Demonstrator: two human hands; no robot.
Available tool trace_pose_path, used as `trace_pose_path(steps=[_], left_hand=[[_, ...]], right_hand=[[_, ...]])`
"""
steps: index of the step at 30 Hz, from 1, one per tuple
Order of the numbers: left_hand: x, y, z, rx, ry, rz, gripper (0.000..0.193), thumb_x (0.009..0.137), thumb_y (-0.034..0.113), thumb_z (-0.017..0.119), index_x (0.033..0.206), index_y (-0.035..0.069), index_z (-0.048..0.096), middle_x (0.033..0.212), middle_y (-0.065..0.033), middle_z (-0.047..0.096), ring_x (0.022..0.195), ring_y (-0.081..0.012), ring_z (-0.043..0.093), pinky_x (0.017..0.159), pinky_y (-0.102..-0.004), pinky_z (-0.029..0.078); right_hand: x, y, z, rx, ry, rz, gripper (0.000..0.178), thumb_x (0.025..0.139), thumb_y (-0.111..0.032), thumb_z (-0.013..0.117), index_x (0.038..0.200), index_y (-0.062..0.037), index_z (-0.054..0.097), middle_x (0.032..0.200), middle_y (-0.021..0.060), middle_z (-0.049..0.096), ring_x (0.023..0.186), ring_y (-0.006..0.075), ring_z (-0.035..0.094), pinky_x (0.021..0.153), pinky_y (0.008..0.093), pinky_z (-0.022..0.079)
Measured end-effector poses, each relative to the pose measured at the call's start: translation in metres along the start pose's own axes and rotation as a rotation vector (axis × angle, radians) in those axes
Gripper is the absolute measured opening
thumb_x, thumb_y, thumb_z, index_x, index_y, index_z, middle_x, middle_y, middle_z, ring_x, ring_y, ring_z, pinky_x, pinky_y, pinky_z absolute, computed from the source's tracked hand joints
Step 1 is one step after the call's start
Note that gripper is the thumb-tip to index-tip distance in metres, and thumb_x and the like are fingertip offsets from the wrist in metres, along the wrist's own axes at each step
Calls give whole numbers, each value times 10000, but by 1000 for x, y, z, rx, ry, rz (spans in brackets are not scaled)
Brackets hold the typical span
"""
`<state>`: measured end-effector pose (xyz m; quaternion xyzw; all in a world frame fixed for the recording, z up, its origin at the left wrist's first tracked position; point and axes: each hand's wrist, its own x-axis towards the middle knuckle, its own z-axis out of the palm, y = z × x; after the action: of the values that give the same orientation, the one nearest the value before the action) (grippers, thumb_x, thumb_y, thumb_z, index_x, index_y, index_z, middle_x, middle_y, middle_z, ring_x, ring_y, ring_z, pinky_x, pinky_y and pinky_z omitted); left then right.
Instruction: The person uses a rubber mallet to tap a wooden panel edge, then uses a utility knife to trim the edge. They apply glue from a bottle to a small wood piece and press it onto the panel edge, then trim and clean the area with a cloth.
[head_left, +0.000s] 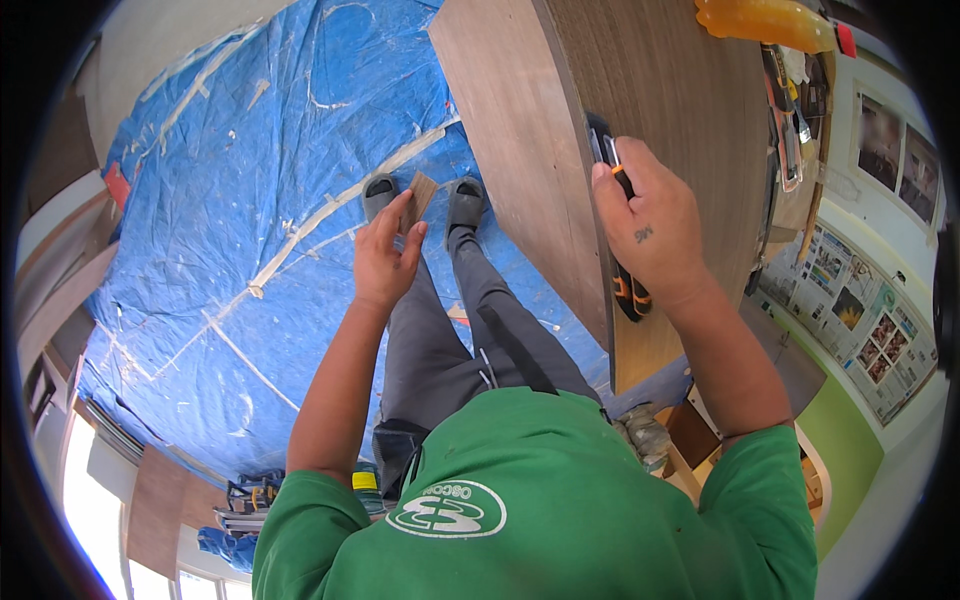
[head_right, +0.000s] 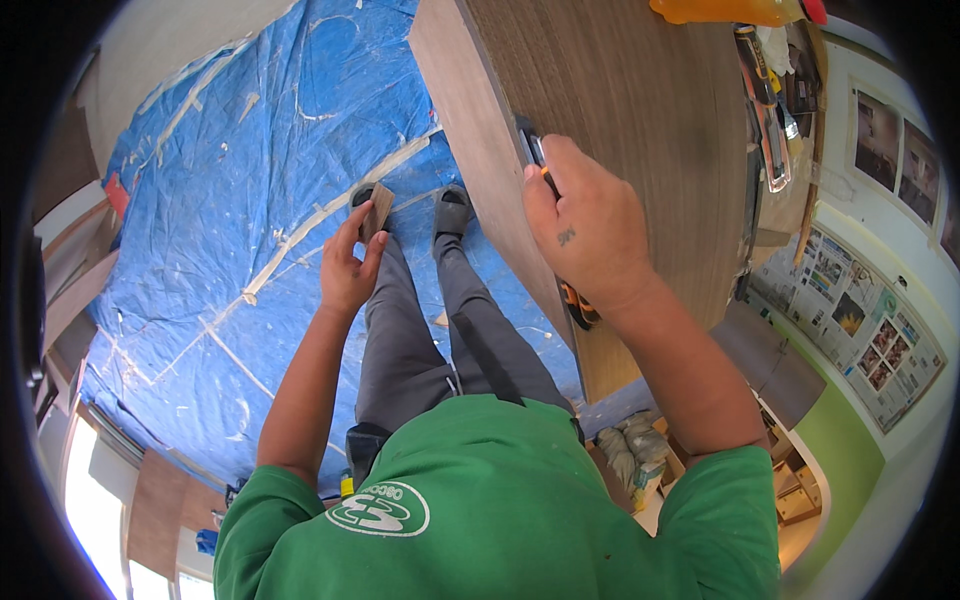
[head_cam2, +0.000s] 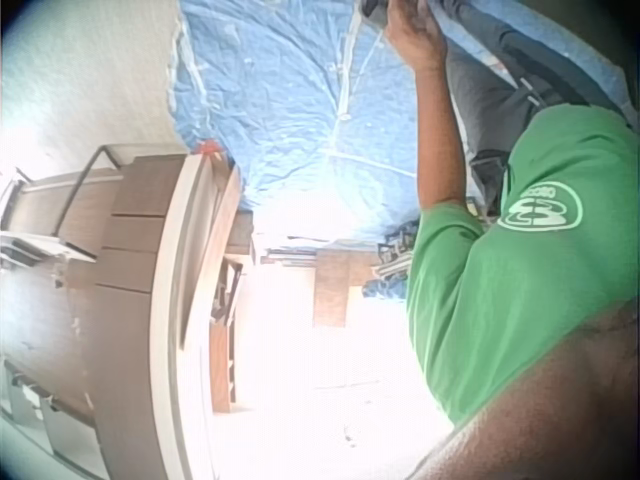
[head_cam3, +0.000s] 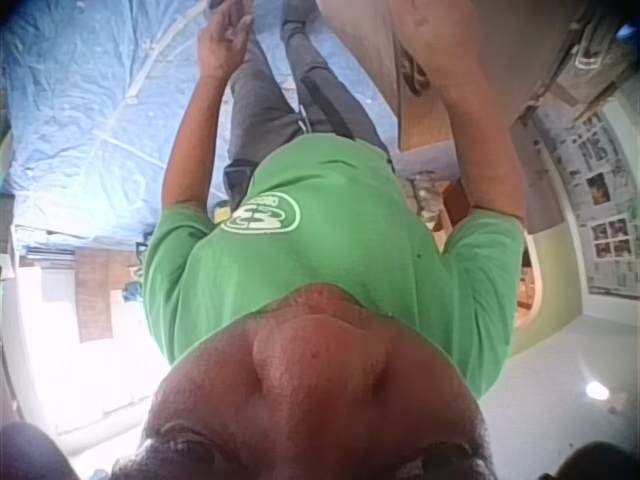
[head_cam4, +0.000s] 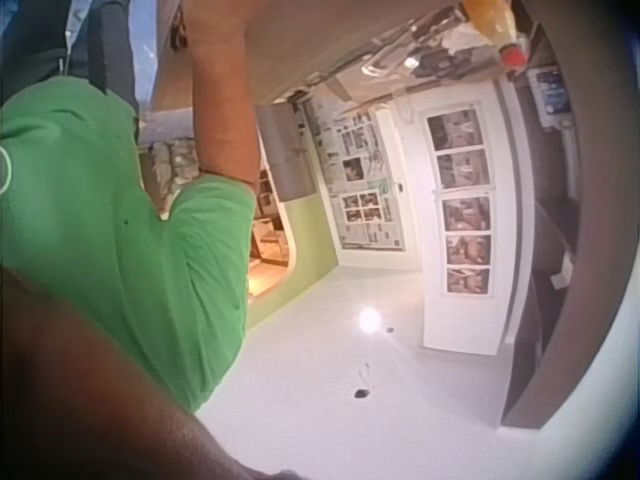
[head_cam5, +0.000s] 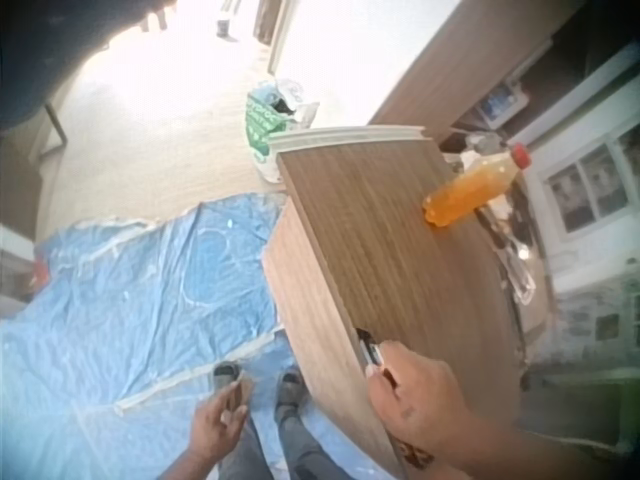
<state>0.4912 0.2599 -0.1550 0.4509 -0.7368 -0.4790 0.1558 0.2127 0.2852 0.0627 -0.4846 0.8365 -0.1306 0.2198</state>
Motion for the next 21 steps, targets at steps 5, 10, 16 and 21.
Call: trace_pose_path(steps=[5, 10, 16, 21], left_hand=[[-1, 0, -1, -18, -2, -8, 473, 970, 259, 732, 1408, 120, 619, 1171, -121, 736, 951, -296, 705, 853, -417, 488], [-3, 0, -2, -22, -8, -25, 471, 969, 248, 733, 1406, 113, 621, 1157, -128, 739, 944, -296, 704, 851, -416, 489], [-2, 1, -2, -33, -16, -37, 469, 966, 242, 735, 1401, 109, 623, 1139, -128, 740, 931, -300, 699, 850, -417, 489], [-1, 0, -3, -33, -35, -55, 473, 966, 245, 734, 1404, 106, 621, 1150, -129, 740, 935, -301, 700, 862, -419, 485]], right_hand=[[10, -3, -5, 10, -25, 2, 115, 947, -130, 641, 968, -25, 601, 723, 192, 586, 641, 387, 606, 585, 430, 469], [8, 0, -5, 36, 32, -15, 120, 945, -129, 645, 1004, -27, 622, 738, 187, 593, 628, 365, 607, 588, 417, 474], [11, 0, -8, 2, -2, -34, 141, 949, -143, 649, 1033, -31, 630, 759, 183, 604, 633, 356, 610, 600, 419, 483], [13, -3, -7, 0, -49, 8, 148, 953, -150, 643, 1034, -27, 625, 758, 191, 605, 650, 368, 614, 612, 428, 492]])
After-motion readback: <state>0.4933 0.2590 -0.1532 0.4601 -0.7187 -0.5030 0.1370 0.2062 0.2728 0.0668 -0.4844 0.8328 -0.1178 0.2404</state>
